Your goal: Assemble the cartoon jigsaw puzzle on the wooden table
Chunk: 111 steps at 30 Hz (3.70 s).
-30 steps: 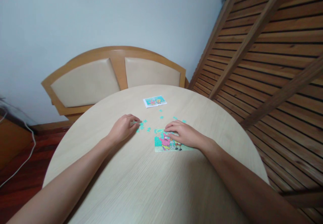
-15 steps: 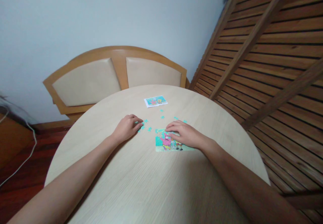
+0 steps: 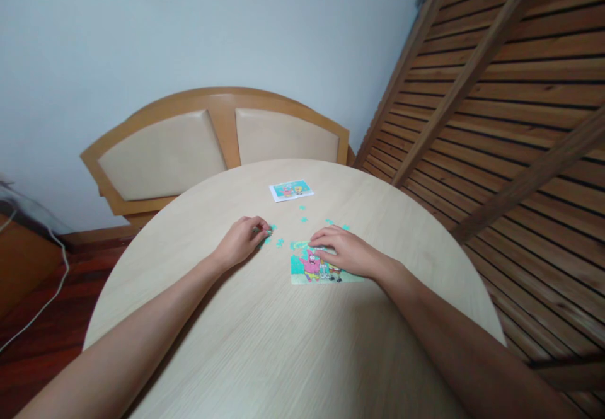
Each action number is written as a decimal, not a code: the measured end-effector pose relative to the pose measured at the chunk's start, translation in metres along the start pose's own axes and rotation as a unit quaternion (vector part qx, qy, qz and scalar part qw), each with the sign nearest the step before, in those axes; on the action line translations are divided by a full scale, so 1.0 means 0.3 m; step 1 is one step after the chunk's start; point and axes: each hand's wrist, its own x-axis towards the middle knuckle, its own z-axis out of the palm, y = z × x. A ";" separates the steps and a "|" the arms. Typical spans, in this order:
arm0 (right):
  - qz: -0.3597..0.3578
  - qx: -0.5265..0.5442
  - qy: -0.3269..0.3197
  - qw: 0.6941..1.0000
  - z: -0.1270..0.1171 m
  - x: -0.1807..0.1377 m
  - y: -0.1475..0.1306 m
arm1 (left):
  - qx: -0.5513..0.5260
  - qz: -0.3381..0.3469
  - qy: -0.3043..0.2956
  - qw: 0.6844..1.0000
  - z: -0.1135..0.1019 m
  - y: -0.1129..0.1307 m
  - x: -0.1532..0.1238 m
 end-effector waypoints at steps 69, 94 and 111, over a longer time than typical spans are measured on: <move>-0.094 -0.043 -0.058 0.993 0.006 0.020 -0.157 | 0.069 0.031 -0.051 0.996 -0.103 -0.074 -0.011; -0.074 -0.021 -0.014 0.997 0.003 0.013 -0.084 | 0.061 0.111 -0.082 0.989 -0.121 -0.055 -0.028; -0.045 -0.012 -0.006 0.999 -0.016 0.005 -0.025 | 0.034 0.145 -0.112 0.983 -0.115 -0.045 -0.030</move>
